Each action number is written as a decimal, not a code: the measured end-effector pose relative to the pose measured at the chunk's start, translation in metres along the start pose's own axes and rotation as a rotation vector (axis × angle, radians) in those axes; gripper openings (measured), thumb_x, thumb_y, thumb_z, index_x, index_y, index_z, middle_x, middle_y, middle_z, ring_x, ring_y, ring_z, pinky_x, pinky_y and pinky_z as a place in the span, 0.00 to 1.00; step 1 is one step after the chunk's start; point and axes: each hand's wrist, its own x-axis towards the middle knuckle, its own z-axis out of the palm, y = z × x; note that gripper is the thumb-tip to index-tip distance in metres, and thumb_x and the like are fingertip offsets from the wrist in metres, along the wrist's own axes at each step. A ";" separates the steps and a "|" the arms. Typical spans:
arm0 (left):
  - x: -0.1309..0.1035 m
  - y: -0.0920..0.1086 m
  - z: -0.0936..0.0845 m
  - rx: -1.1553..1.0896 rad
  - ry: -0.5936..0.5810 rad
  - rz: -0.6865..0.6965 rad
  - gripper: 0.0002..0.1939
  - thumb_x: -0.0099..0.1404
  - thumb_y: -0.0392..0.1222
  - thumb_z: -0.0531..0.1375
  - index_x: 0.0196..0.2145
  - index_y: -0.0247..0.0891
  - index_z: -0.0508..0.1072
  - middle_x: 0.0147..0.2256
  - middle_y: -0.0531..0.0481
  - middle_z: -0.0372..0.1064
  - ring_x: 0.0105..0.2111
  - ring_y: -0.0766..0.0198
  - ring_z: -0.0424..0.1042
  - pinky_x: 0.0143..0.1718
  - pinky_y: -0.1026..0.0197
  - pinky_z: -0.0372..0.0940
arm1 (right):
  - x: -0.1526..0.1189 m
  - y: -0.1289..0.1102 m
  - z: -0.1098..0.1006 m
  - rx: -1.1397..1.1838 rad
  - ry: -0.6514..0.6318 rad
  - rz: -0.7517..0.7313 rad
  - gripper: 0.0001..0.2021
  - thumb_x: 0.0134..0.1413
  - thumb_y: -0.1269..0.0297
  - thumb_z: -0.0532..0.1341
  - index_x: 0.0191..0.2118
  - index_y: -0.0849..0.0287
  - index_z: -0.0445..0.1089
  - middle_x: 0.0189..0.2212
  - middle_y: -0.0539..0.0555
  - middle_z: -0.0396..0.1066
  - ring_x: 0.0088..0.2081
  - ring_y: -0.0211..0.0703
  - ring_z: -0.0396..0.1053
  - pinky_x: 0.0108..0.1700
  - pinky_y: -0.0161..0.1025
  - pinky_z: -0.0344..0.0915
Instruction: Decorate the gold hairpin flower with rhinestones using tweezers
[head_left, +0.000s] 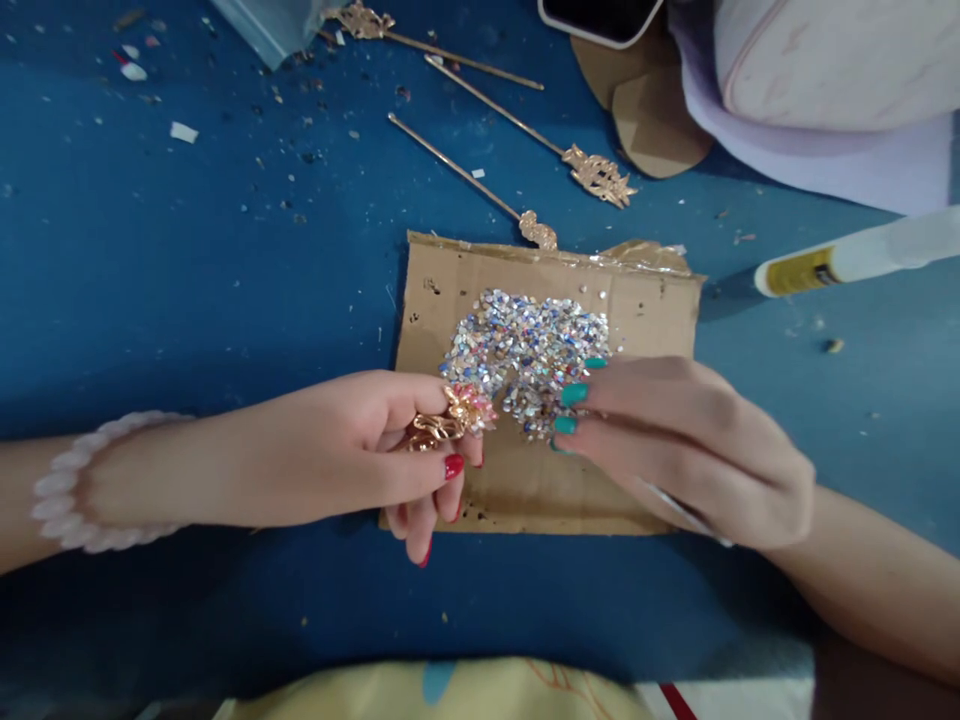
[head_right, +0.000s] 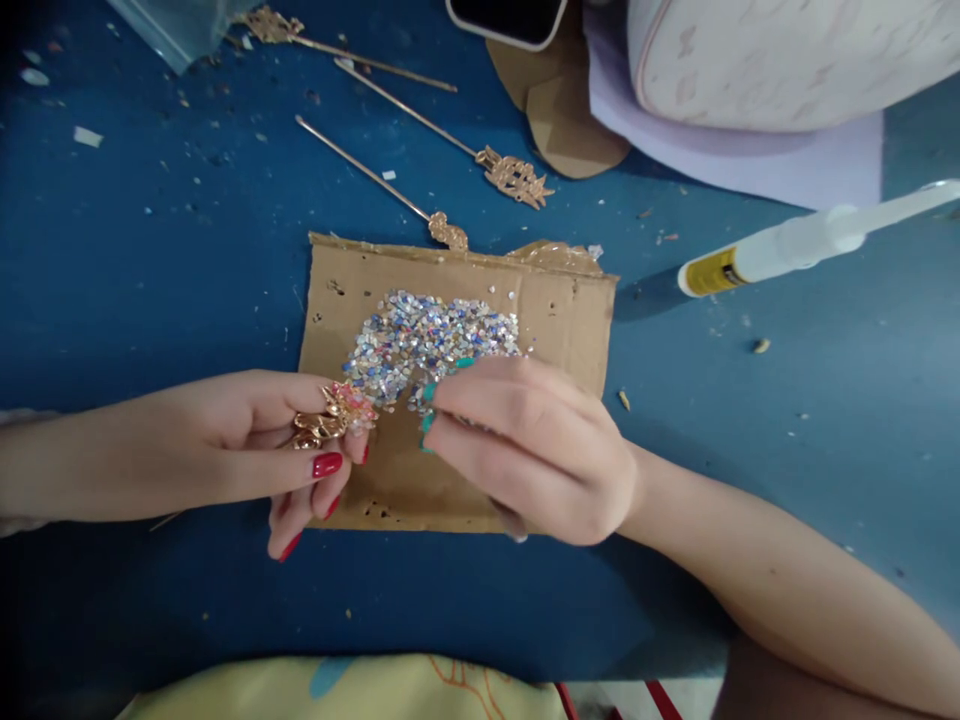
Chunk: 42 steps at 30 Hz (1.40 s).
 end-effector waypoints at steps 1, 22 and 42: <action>0.000 0.000 0.000 -0.002 -0.001 0.002 0.09 0.72 0.31 0.71 0.42 0.45 0.81 0.33 0.61 0.83 0.30 0.63 0.88 0.37 0.62 0.77 | 0.000 0.003 -0.001 0.016 0.059 0.037 0.11 0.82 0.76 0.64 0.58 0.57 0.82 0.55 0.60 0.88 0.54 0.50 0.89 0.56 0.46 0.89; 0.002 -0.005 -0.003 0.009 -0.001 0.020 0.07 0.73 0.37 0.74 0.42 0.45 0.80 0.33 0.59 0.81 0.29 0.63 0.85 0.35 0.61 0.77 | 0.009 0.020 0.013 0.158 0.233 0.216 0.13 0.73 0.78 0.73 0.47 0.48 0.78 0.47 0.52 0.90 0.43 0.48 0.90 0.43 0.44 0.87; -0.001 -0.004 -0.003 0.052 0.023 0.049 0.05 0.74 0.36 0.72 0.42 0.43 0.80 0.33 0.59 0.83 0.32 0.58 0.91 0.37 0.60 0.77 | 0.011 0.023 0.030 0.405 0.415 0.344 0.15 0.70 0.81 0.71 0.46 0.49 0.79 0.44 0.50 0.88 0.45 0.46 0.89 0.39 0.38 0.85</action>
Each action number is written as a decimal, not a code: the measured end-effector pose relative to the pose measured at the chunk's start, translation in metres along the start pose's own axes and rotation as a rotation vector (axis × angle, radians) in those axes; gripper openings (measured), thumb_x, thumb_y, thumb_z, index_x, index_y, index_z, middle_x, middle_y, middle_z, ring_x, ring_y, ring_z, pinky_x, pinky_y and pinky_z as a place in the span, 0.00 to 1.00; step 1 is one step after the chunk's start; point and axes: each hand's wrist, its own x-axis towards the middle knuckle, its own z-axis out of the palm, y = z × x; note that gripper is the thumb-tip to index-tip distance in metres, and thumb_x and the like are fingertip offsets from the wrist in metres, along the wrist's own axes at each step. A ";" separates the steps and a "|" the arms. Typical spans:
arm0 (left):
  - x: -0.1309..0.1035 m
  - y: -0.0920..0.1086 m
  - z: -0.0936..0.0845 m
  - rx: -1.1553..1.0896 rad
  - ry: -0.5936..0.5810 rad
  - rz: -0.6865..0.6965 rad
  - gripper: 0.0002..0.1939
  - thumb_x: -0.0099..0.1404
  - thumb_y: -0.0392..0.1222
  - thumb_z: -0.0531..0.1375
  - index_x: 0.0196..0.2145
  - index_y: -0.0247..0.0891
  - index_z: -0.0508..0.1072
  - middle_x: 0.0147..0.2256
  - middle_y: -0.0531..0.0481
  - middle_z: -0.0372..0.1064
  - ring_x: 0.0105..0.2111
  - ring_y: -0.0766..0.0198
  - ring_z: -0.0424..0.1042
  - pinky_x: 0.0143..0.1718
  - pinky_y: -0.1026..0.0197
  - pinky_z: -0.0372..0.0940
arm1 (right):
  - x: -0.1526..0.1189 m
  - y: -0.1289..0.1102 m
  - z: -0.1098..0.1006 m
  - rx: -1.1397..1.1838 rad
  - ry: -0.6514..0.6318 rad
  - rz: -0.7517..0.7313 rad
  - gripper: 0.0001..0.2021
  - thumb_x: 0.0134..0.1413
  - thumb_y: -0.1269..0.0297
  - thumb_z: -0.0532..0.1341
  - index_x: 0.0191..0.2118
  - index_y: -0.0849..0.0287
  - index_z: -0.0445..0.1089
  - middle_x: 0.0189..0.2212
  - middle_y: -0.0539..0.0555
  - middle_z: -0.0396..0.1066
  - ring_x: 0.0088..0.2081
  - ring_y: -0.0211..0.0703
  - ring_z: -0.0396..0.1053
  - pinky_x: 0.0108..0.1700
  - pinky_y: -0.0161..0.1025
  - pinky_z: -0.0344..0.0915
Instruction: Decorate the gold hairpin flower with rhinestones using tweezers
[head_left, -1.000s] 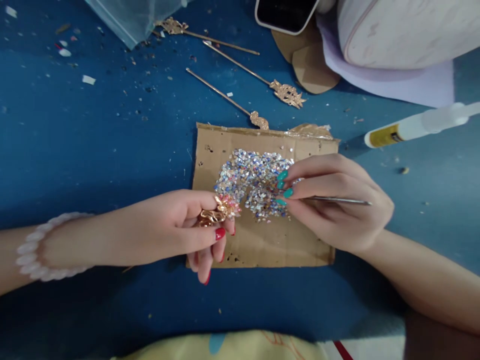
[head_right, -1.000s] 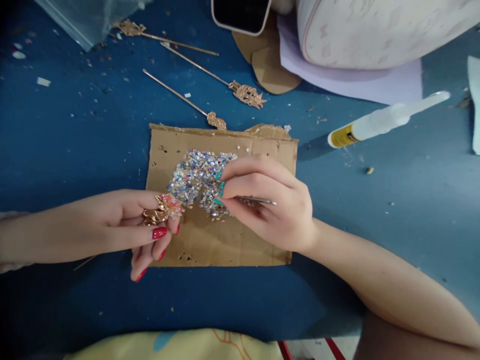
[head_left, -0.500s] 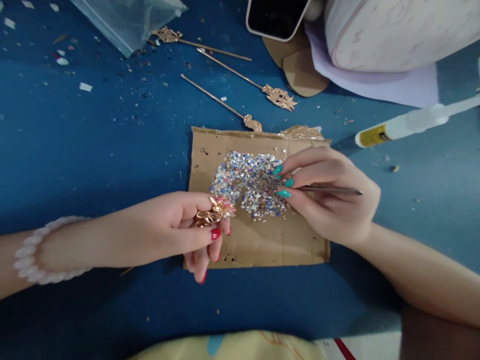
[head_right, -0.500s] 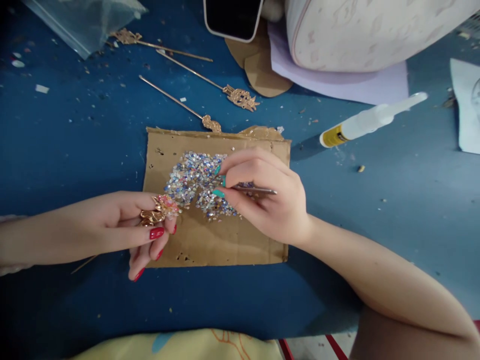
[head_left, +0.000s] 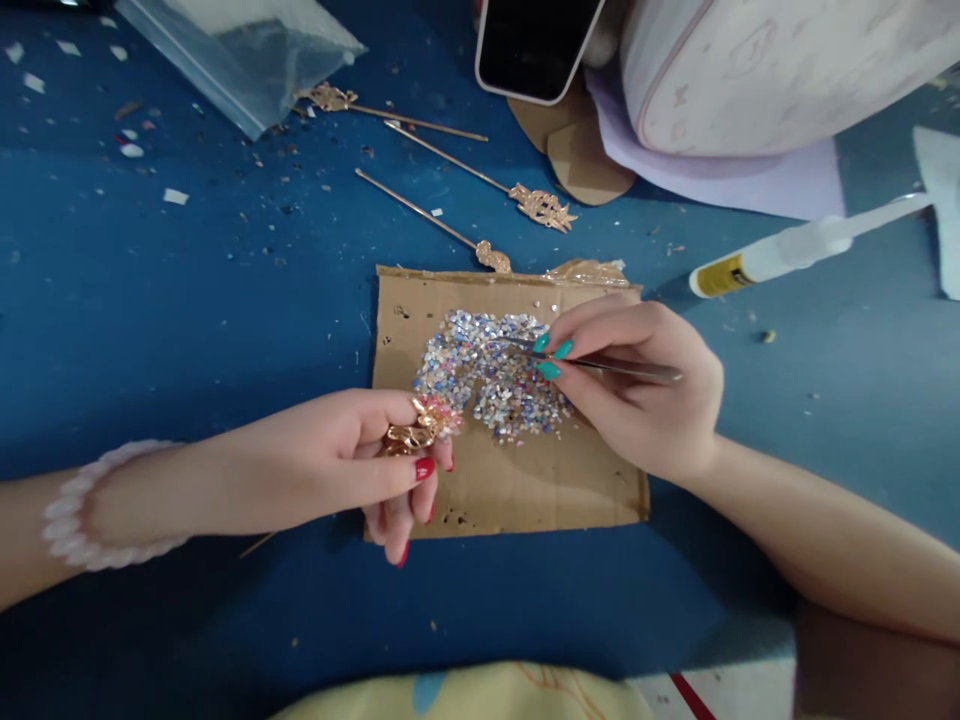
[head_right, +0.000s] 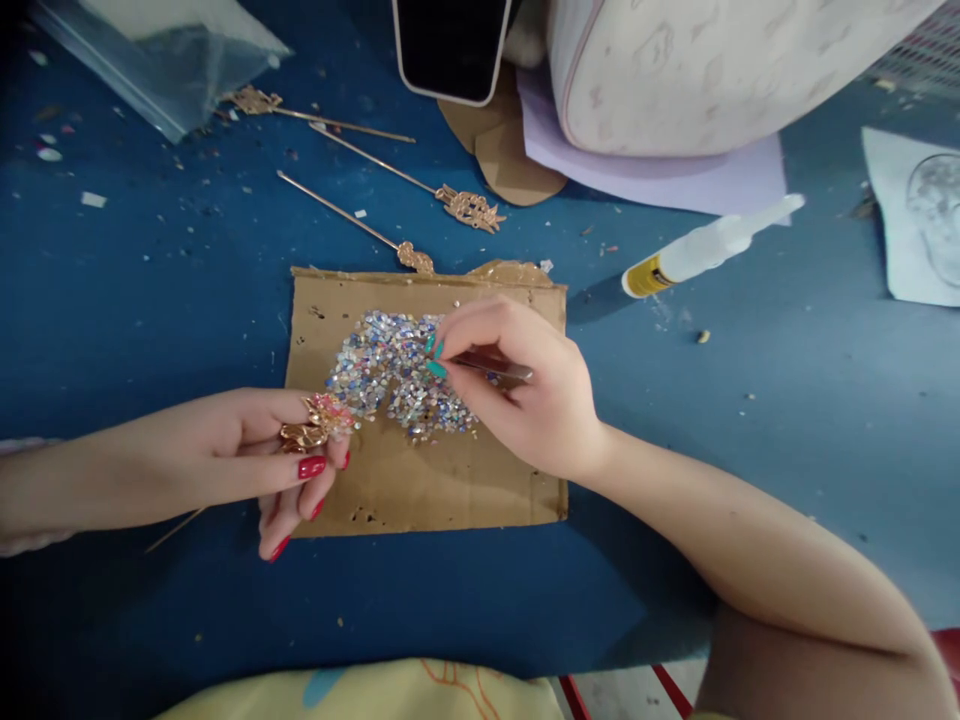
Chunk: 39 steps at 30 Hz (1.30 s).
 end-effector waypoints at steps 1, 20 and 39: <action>-0.001 0.001 0.000 -0.013 0.000 0.004 0.05 0.75 0.35 0.71 0.42 0.43 0.80 0.33 0.59 0.84 0.31 0.59 0.90 0.37 0.61 0.77 | 0.000 0.001 0.001 0.039 0.016 0.007 0.15 0.69 0.81 0.71 0.47 0.49 0.79 0.44 0.51 0.88 0.45 0.46 0.89 0.39 0.38 0.85; 0.025 -0.042 -0.034 -0.181 -0.259 0.187 0.03 0.87 0.38 0.69 0.50 0.44 0.85 0.37 0.55 0.87 0.34 0.59 0.93 0.36 0.65 0.84 | 0.004 0.004 -0.003 0.033 -0.090 -0.038 0.08 0.76 0.75 0.69 0.46 0.53 0.78 0.42 0.53 0.85 0.41 0.43 0.85 0.38 0.37 0.79; 0.027 -0.025 -0.033 -0.298 -0.298 0.143 0.15 0.80 0.51 0.81 0.54 0.41 0.86 0.43 0.50 0.89 0.37 0.62 0.90 0.41 0.65 0.86 | -0.004 -0.002 -0.001 0.303 -0.047 0.345 0.20 0.81 0.40 0.71 0.50 0.52 0.90 0.55 0.59 0.92 0.43 0.47 0.94 0.45 0.40 0.94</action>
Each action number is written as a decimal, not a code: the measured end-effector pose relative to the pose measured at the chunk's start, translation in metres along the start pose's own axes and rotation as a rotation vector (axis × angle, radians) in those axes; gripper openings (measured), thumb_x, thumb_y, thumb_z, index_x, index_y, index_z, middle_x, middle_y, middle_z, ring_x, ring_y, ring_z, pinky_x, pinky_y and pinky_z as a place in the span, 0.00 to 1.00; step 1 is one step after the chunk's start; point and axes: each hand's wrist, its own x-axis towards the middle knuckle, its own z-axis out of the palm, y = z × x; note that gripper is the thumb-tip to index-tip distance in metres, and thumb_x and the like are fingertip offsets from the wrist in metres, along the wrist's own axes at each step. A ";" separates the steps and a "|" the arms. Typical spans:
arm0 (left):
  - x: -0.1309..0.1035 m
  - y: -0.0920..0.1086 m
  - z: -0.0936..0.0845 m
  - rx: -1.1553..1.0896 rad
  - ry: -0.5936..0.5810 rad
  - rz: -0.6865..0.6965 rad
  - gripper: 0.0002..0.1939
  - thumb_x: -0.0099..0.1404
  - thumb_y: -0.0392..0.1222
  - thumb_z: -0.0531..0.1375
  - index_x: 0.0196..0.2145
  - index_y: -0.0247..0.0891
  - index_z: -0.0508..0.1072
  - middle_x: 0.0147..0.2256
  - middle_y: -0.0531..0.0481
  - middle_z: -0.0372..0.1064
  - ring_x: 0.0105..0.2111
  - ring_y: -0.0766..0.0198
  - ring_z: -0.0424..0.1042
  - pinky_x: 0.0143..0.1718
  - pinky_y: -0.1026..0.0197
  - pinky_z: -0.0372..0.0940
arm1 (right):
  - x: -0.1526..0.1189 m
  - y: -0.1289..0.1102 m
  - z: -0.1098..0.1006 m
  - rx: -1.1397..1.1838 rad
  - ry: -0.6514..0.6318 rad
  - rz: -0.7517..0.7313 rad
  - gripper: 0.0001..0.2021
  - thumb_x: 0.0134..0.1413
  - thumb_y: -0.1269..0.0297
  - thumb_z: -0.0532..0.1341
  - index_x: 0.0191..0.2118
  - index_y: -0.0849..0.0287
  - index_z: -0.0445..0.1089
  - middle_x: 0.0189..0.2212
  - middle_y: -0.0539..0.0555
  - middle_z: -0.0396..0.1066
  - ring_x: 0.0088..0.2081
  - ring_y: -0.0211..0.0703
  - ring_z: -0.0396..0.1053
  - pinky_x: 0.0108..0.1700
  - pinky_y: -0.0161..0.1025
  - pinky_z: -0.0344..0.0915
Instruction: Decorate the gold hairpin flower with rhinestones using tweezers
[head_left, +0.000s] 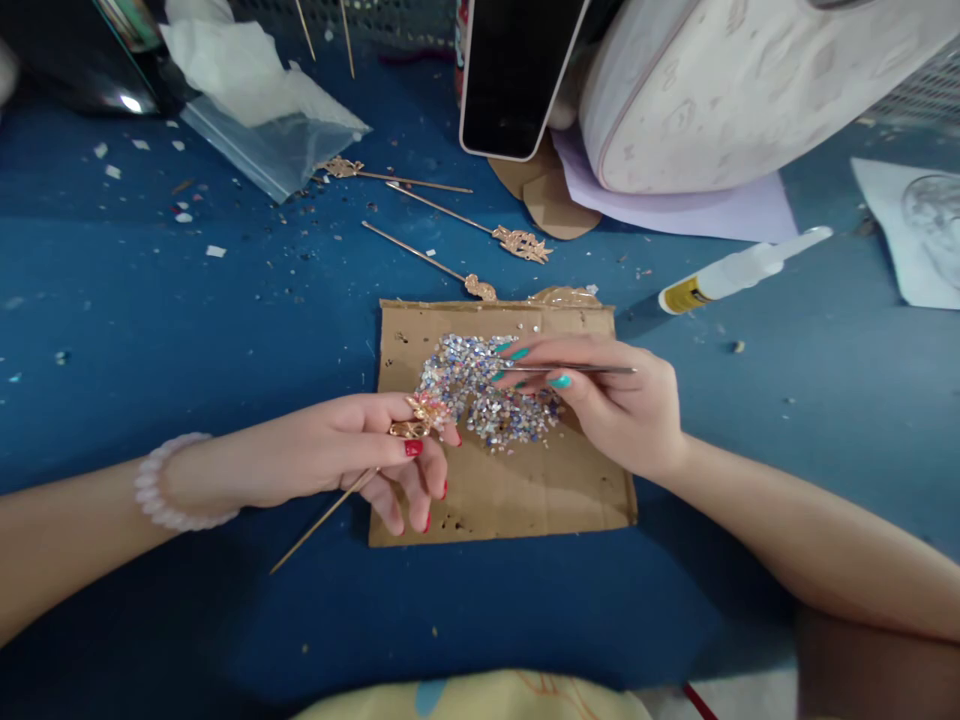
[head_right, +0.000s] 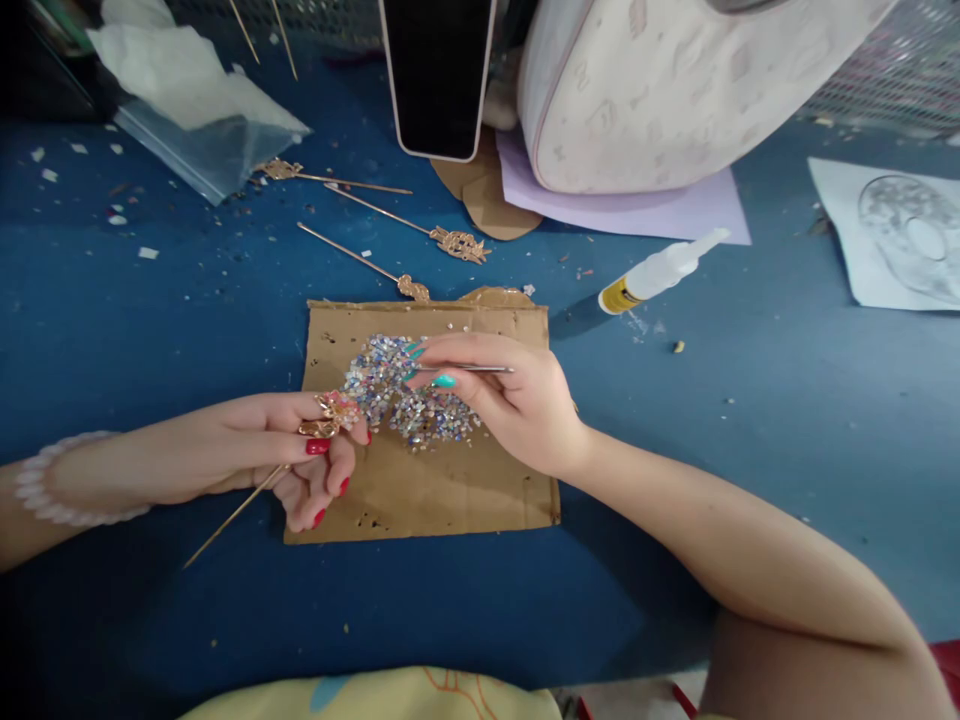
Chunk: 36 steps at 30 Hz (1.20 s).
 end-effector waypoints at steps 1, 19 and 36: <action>0.000 -0.001 -0.001 -0.002 0.001 -0.006 0.15 0.80 0.51 0.80 0.55 0.41 0.86 0.43 0.50 0.89 0.37 0.63 0.90 0.41 0.64 0.86 | -0.001 -0.001 0.001 0.000 0.019 0.030 0.20 0.79 0.40 0.73 0.50 0.53 0.90 0.55 0.59 0.92 0.45 0.49 0.94 0.49 0.42 0.94; 0.000 -0.003 -0.008 -0.043 -0.087 0.022 0.09 0.86 0.44 0.74 0.59 0.42 0.88 0.48 0.49 0.90 0.41 0.63 0.92 0.46 0.65 0.87 | 0.005 0.023 -0.006 -0.082 0.109 -0.178 0.21 0.80 0.64 0.74 0.69 0.45 0.70 0.41 0.48 0.89 0.36 0.43 0.89 0.38 0.36 0.88; -0.002 -0.004 -0.009 -0.029 -0.090 0.025 0.10 0.87 0.45 0.74 0.60 0.41 0.86 0.48 0.47 0.89 0.42 0.59 0.92 0.46 0.64 0.86 | 0.005 0.002 -0.001 -0.378 -0.011 -0.432 0.09 0.76 0.75 0.70 0.45 0.51 0.76 0.37 0.51 0.84 0.36 0.42 0.83 0.39 0.39 0.81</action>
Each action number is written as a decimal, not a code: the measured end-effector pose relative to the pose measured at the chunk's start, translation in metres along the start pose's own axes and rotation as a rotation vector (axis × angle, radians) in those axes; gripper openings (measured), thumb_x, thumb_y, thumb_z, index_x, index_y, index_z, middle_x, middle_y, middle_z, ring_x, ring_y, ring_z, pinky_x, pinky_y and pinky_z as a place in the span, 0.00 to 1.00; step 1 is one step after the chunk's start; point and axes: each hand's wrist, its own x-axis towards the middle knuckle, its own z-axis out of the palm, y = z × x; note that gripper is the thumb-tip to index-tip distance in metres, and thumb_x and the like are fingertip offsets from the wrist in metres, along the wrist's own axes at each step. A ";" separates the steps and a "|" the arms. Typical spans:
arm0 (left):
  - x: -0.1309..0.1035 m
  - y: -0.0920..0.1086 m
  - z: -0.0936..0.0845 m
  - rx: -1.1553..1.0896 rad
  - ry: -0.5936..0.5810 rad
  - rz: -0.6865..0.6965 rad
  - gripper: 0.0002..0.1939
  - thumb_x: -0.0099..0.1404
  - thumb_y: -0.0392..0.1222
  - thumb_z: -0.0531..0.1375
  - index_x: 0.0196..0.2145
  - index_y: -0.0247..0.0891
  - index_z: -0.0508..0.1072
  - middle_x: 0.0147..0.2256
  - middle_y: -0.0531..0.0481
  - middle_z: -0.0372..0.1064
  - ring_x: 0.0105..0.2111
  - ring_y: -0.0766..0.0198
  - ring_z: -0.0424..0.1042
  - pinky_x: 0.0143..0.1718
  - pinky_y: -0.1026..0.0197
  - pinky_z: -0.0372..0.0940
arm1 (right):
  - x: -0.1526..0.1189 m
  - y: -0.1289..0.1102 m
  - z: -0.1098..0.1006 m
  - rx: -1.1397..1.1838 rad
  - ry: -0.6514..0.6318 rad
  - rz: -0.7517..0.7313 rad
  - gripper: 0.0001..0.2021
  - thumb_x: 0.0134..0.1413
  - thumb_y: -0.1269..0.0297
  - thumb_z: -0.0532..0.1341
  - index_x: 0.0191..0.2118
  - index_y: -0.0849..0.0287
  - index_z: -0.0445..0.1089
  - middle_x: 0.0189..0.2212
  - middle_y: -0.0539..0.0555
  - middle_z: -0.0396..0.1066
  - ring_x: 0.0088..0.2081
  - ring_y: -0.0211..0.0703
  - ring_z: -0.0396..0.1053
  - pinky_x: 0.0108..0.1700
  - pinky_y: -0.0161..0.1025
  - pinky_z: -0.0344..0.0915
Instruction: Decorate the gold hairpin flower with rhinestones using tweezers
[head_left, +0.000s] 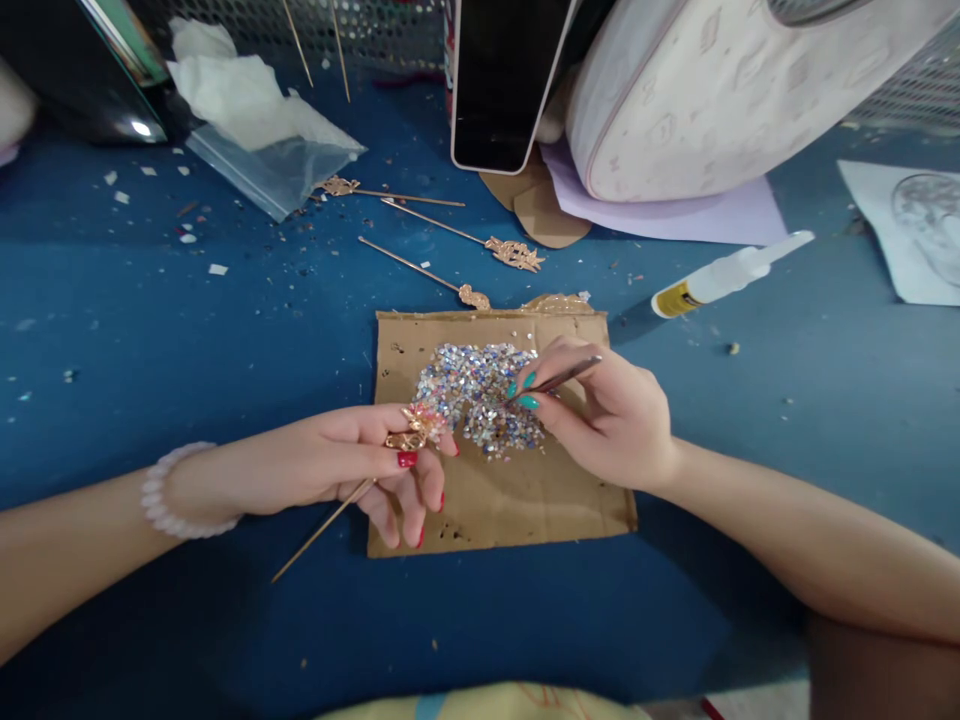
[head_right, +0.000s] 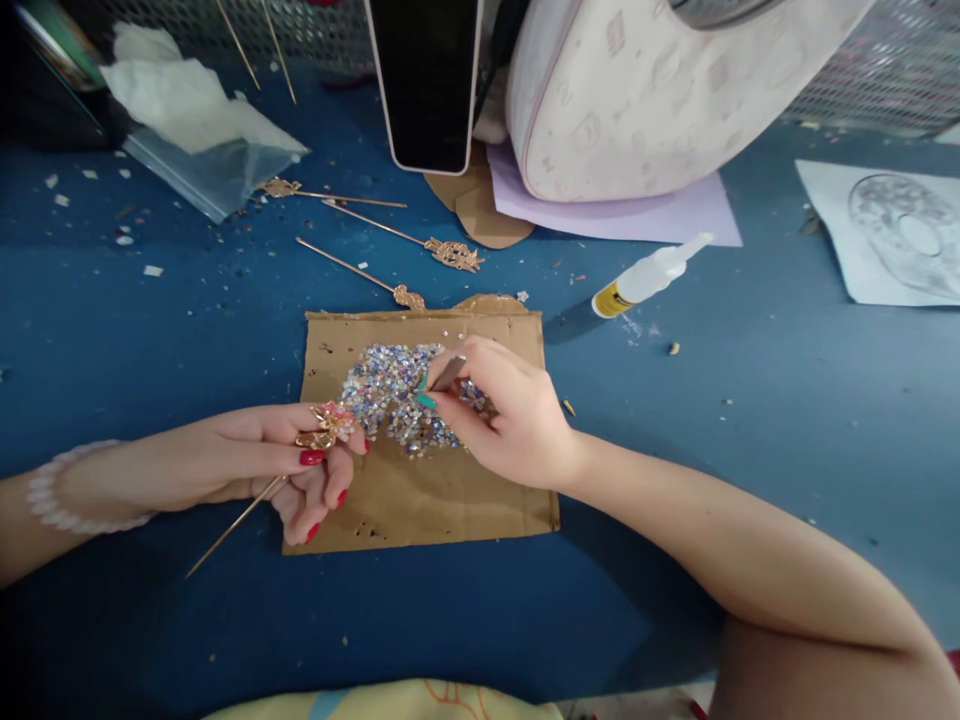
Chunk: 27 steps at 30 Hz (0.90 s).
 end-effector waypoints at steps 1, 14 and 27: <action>0.000 0.000 0.000 0.002 -0.001 -0.003 0.10 0.87 0.45 0.74 0.60 0.41 0.86 0.48 0.47 0.89 0.43 0.59 0.92 0.47 0.63 0.86 | 0.000 0.000 0.000 -0.011 -0.012 -0.017 0.09 0.76 0.75 0.69 0.45 0.51 0.75 0.37 0.51 0.84 0.36 0.42 0.83 0.39 0.39 0.81; -0.001 0.000 0.000 0.028 -0.015 -0.014 0.10 0.88 0.46 0.73 0.61 0.43 0.85 0.48 0.49 0.88 0.45 0.58 0.92 0.50 0.61 0.85 | 0.000 0.000 0.001 -0.023 -0.041 -0.080 0.11 0.75 0.78 0.67 0.47 0.51 0.75 0.36 0.51 0.83 0.36 0.45 0.84 0.39 0.41 0.82; 0.000 0.001 0.001 0.008 -0.006 -0.008 0.08 0.89 0.44 0.71 0.59 0.42 0.86 0.48 0.49 0.88 0.45 0.58 0.93 0.49 0.62 0.87 | 0.001 -0.001 0.000 -0.054 -0.023 -0.100 0.10 0.77 0.77 0.66 0.47 0.52 0.75 0.35 0.52 0.83 0.35 0.45 0.84 0.36 0.41 0.83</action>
